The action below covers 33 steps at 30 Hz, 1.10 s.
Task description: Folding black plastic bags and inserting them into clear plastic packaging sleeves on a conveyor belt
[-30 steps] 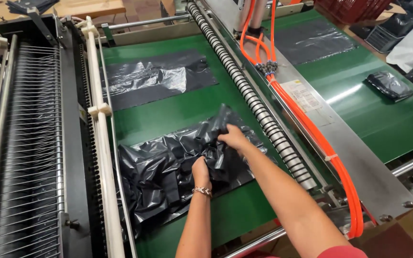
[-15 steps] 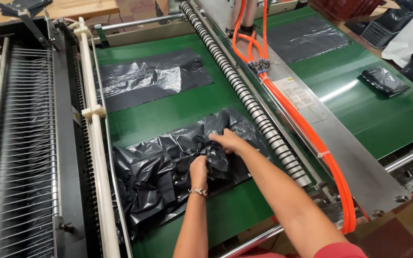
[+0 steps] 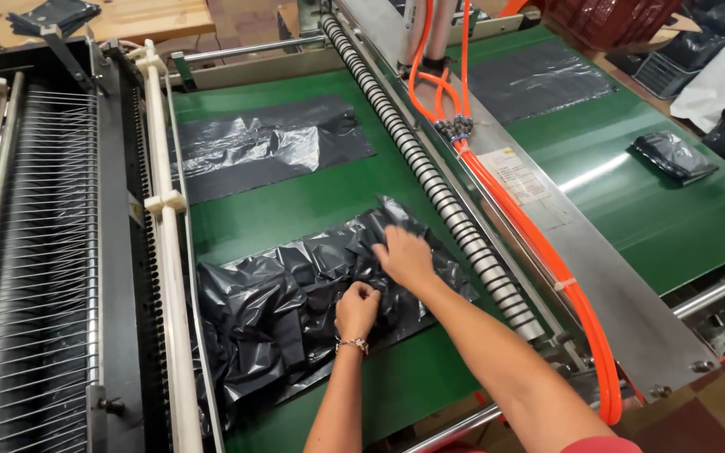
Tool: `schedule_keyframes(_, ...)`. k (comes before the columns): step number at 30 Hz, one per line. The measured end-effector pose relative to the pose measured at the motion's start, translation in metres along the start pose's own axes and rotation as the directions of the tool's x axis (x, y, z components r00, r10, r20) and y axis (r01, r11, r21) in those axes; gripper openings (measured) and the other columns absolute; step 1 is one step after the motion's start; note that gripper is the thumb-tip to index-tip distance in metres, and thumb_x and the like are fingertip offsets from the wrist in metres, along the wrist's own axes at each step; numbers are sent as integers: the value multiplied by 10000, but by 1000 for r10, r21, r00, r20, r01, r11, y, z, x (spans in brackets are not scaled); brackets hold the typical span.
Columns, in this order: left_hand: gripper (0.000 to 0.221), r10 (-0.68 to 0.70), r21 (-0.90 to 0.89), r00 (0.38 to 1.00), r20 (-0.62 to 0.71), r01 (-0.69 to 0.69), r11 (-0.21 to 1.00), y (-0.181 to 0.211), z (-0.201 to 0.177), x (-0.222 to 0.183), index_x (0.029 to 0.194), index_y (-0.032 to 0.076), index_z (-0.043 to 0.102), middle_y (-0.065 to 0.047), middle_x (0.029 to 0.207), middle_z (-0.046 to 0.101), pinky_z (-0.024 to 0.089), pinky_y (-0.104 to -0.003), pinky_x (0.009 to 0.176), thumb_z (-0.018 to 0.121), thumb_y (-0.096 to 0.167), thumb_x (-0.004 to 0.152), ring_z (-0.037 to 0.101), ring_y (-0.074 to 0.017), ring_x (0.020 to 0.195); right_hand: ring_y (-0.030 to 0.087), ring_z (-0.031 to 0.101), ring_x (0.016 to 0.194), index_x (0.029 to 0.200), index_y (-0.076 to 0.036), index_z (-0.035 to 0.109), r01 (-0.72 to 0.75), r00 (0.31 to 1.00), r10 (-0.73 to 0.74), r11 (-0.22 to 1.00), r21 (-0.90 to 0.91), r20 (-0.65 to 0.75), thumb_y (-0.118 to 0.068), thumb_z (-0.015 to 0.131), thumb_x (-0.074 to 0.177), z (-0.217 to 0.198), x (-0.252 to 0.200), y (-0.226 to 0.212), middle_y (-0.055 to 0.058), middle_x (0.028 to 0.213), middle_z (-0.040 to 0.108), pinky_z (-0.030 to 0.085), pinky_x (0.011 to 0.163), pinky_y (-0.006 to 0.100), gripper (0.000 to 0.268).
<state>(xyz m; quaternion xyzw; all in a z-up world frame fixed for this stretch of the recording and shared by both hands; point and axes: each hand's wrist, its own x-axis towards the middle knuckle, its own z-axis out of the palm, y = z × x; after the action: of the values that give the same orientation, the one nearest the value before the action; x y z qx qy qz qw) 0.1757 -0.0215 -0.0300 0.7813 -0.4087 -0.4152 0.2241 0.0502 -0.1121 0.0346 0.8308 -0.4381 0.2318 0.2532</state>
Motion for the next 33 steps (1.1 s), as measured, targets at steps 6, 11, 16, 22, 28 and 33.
schedule_keyframes(6,157,379,-410,925,-34,-359,839,12,9,-7,926,149,755,-117,900,755,539,-419,822,692,259,832,696,-273,925,342,657,1154,1169,-252,562,-659,483,221,729,185,848,-604,686,761,25,10,-1,97,1160,702,501,966,466,553)
schedule_keyframes(11,142,481,-179,789,-382,-573,799,25,-29,-37,986,80,665,-201,908,685,540,-486,805,600,159,887,670,-401,921,345,715,898,1180,-214,591,-417,879,293,856,307,376,-124,533,862,35,7,40,97,1008,682,575,781,465,336)
schedule_keyframes(16,476,519,387,797,-310,-393,834,5,-4,-24,1217,182,561,-41,1180,543,583,-474,848,724,334,797,497,-302,1184,281,667,692,1130,-72,558,-211,967,230,963,-168,106,-116,564,862,38,-8,43,75,879,556,567,530,399,272)
schedule_keyframes(22,699,467,614,864,-189,-267,743,5,10,-22,1334,201,517,-49,1361,474,469,-585,998,812,439,746,367,-332,1338,318,553,775,1107,-107,613,220,950,-223,975,-38,-219,-163,429,948,38,4,-16,96,854,526,446,647,426,250)
schedule_keyframes(28,854,363,697,930,-66,-217,683,0,17,-21,1425,236,442,-35,1479,373,400,-711,972,825,532,722,265,-343,1403,319,636,1089,1220,-128,658,130,990,-142,933,337,13,-367,581,857,64,-33,-5,109,1156,677,472,902,458,442)
schedule_keyframes(33,906,345,676,937,-60,-216,704,6,20,-7,1429,220,405,-29,1441,365,411,-761,935,856,535,709,277,-351,1362,336,482,1282,1302,-183,535,-306,913,353,924,-231,205,-581,594,806,82,-54,49,80,1312,529,471,918,508,638)
